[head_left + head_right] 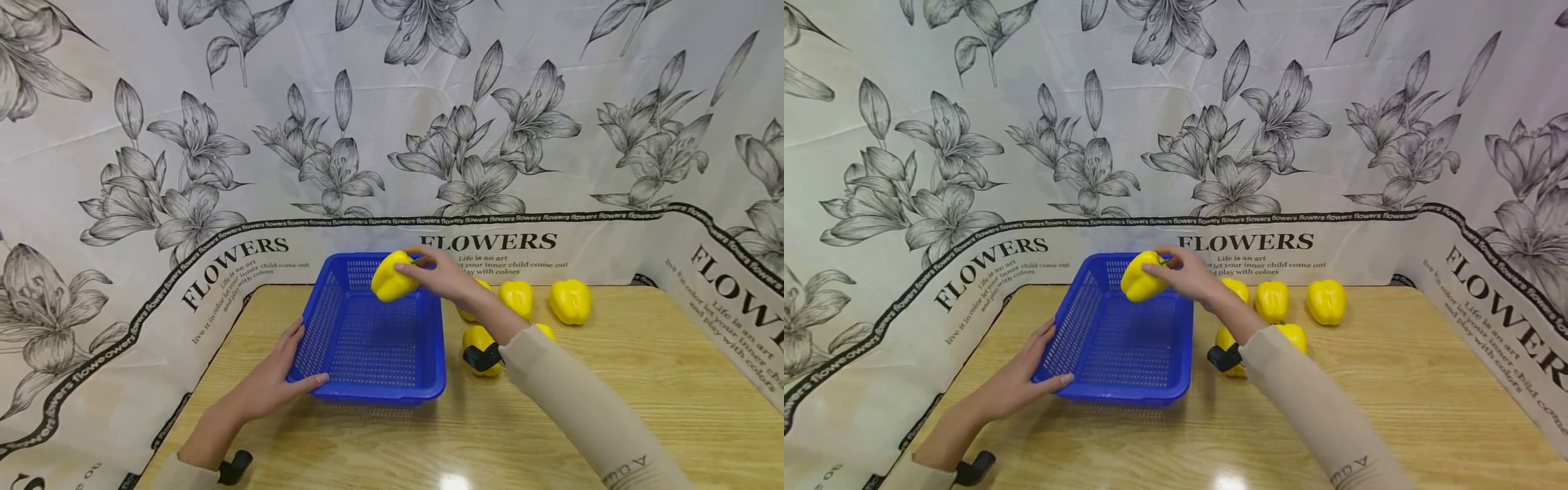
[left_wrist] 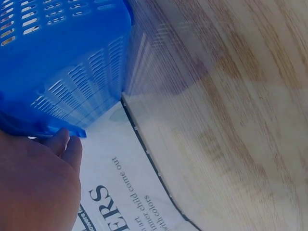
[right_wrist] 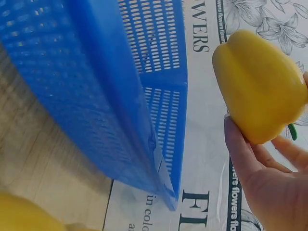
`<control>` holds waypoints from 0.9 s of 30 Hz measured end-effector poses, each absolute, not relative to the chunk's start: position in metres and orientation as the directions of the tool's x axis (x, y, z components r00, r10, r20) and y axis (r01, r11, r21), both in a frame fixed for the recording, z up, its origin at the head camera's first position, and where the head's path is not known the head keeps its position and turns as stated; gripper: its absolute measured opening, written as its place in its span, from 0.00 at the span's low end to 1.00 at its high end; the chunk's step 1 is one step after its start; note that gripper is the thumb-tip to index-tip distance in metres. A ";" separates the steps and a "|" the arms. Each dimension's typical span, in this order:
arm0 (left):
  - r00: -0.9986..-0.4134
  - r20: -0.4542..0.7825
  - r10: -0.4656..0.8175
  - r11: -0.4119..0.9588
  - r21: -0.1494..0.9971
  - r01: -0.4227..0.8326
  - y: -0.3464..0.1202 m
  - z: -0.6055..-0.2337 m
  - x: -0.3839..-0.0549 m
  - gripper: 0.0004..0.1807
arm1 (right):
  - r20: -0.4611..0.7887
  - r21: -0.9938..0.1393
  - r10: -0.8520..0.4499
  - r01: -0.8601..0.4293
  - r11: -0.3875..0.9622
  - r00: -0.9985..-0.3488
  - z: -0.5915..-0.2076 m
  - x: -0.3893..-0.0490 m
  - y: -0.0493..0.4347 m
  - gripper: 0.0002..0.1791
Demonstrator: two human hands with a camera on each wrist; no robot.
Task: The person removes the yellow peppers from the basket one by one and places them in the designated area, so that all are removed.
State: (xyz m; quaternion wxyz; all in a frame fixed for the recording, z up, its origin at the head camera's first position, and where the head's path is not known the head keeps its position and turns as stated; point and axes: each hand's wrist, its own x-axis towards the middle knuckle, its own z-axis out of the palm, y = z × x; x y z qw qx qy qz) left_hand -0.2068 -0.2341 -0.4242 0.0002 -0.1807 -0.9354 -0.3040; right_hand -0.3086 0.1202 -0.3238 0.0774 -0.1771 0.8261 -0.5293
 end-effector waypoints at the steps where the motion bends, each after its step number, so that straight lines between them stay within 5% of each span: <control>1: -0.935 0.108 0.337 0.750 0.569 0.336 -0.234 -0.424 -0.207 0.60 | 0.055 -0.907 -0.359 -0.197 0.372 -0.932 -0.324 -0.307 0.123 0.35; 27: -0.937 0.115 0.331 0.744 0.579 0.334 -0.233 -0.423 -0.206 0.58 | 0.059 -0.917 -0.221 -0.140 0.374 -0.973 -0.322 -0.289 0.220 0.39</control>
